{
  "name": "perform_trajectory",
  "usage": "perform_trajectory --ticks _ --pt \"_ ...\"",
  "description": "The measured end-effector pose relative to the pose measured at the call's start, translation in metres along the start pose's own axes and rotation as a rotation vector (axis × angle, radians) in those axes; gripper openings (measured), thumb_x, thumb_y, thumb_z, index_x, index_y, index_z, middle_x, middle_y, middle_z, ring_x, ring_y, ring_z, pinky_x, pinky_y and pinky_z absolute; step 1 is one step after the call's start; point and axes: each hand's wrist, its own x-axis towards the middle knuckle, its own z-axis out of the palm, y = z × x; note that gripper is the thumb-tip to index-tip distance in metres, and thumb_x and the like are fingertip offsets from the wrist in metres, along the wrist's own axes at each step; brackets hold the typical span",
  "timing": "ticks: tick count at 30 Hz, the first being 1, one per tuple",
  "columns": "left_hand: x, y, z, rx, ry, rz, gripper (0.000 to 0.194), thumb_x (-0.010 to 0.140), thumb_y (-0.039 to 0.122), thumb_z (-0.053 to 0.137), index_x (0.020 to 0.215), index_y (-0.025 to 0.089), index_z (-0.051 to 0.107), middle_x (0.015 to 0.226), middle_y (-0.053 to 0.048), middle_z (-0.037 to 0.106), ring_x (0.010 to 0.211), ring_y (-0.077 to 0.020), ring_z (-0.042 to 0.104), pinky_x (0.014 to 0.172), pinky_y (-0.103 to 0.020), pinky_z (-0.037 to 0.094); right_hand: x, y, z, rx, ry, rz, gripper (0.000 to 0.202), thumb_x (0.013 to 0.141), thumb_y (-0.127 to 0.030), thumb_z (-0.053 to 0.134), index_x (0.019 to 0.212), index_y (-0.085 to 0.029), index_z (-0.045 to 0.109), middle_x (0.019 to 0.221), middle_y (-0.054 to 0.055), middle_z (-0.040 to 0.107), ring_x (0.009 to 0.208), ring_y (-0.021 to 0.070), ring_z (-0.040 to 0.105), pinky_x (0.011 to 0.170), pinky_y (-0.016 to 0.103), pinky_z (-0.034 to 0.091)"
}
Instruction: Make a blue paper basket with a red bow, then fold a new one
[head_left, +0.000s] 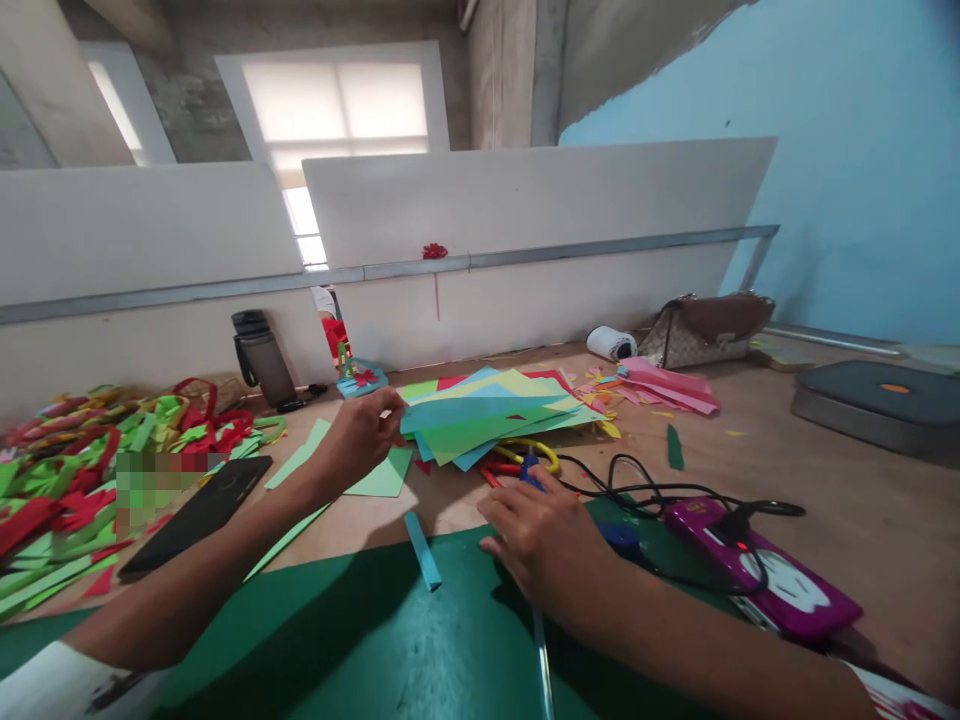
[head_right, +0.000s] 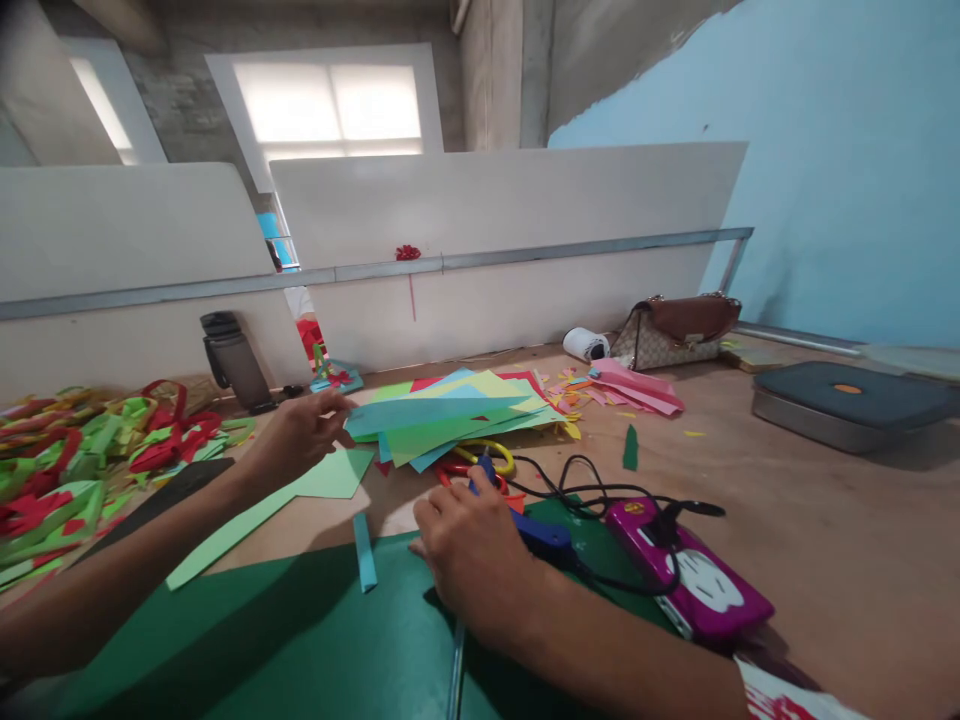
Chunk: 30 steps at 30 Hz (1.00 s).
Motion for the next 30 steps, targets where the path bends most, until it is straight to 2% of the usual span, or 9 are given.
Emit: perform_trajectory --ticks 6,9,11,13,18,20,24,26,30 --pt "-0.055 0.019 -0.012 -0.092 0.055 0.061 0.017 0.087 0.021 0.041 0.083 0.018 0.056 0.069 0.000 0.068 0.056 -0.0124 0.061 0.053 -0.021 0.044 0.010 0.011 -0.013 -0.081 0.370 -0.001 0.055 0.076 -0.016 0.067 0.126 -0.008 0.045 0.123 0.017 0.057 0.110 0.0275 0.051 0.088 0.039 0.037" --pt "-0.092 0.040 -0.015 -0.091 0.080 0.165 0.017 0.090 0.020 0.039 0.085 0.019 0.055 0.071 0.001 0.067 0.057 -0.0120 0.061 0.053 -0.021 0.044 0.014 0.011 -0.012 -0.173 0.282 -0.009 0.043 0.078 -0.012 0.061 0.120 -0.011 0.053 0.125 0.016 0.055 0.113 0.0293 0.049 0.090 0.040 0.034" --pt "-0.114 0.052 -0.015 -0.072 0.109 0.310 0.017 0.091 0.016 0.037 0.084 0.019 0.052 0.081 -0.002 0.068 0.067 -0.0130 0.064 0.060 -0.021 0.047 0.014 0.010 -0.010 -0.194 0.177 -0.030 0.023 0.078 -0.005 0.055 0.097 -0.015 0.064 0.108 0.011 0.065 0.100 0.0249 0.056 0.086 0.037 0.034" --pt "-0.131 0.058 -0.014 -0.072 0.178 0.434 0.014 0.091 0.012 0.039 0.087 0.018 0.051 0.090 -0.005 0.068 0.077 -0.0136 0.065 0.066 -0.021 0.047 0.014 0.010 -0.010 -0.195 0.122 -0.035 0.019 0.075 -0.001 0.053 0.077 -0.016 0.064 0.085 0.007 0.069 0.082 0.0203 0.060 0.081 0.033 0.034" --pt "-0.142 0.057 -0.005 -0.078 0.376 0.485 0.012 0.087 0.005 0.048 0.088 0.016 0.052 0.078 -0.003 0.064 0.070 -0.0120 0.062 0.063 -0.020 0.045 0.017 0.018 -0.021 -0.209 0.167 0.115 0.015 0.078 -0.006 0.050 0.082 -0.012 0.062 0.079 0.010 0.068 0.074 0.0219 0.059 0.070 0.031 0.032" --pt "-0.139 0.061 0.002 -0.013 0.247 0.603 0.015 0.090 0.006 0.042 0.097 0.015 0.051 0.078 -0.004 0.063 0.065 -0.0130 0.059 0.057 -0.022 0.045 0.018 0.022 -0.024 -0.211 0.180 0.157 0.016 0.082 -0.007 0.046 0.084 -0.012 0.062 0.079 0.011 0.068 0.073 0.0223 0.058 0.067 0.030 0.031" --pt "-0.132 0.086 0.015 0.252 -0.216 0.843 0.030 0.095 0.018 0.037 0.125 0.016 0.042 0.080 -0.004 0.059 0.061 -0.0172 0.054 0.047 -0.027 0.043 0.016 0.024 -0.022 -0.203 0.183 0.132 0.017 0.084 -0.009 0.046 0.087 -0.014 0.062 0.083 0.009 0.069 0.074 0.0216 0.059 0.069 0.029 0.032" --pt "-0.128 0.099 0.023 0.306 -0.281 0.901 0.028 0.096 0.022 0.037 0.123 0.017 0.044 0.077 -0.003 0.056 0.059 -0.0182 0.053 0.046 -0.029 0.043 0.014 0.022 -0.022 -0.199 0.194 0.098 0.019 0.086 -0.009 0.044 0.087 -0.014 0.063 0.086 0.009 0.070 0.077 0.0211 0.060 0.072 0.029 0.033" --pt "-0.121 0.112 0.036 0.272 -0.243 0.962 0.022 0.096 0.018 0.033 0.108 0.015 0.051 0.075 -0.003 0.054 0.062 -0.0191 0.052 0.048 -0.031 0.044 0.010 0.021 -0.024 -0.193 0.242 0.040 0.022 0.085 -0.007 0.042 0.087 -0.013 0.063 0.088 0.010 0.070 0.080 0.0209 0.062 0.078 0.031 0.035"
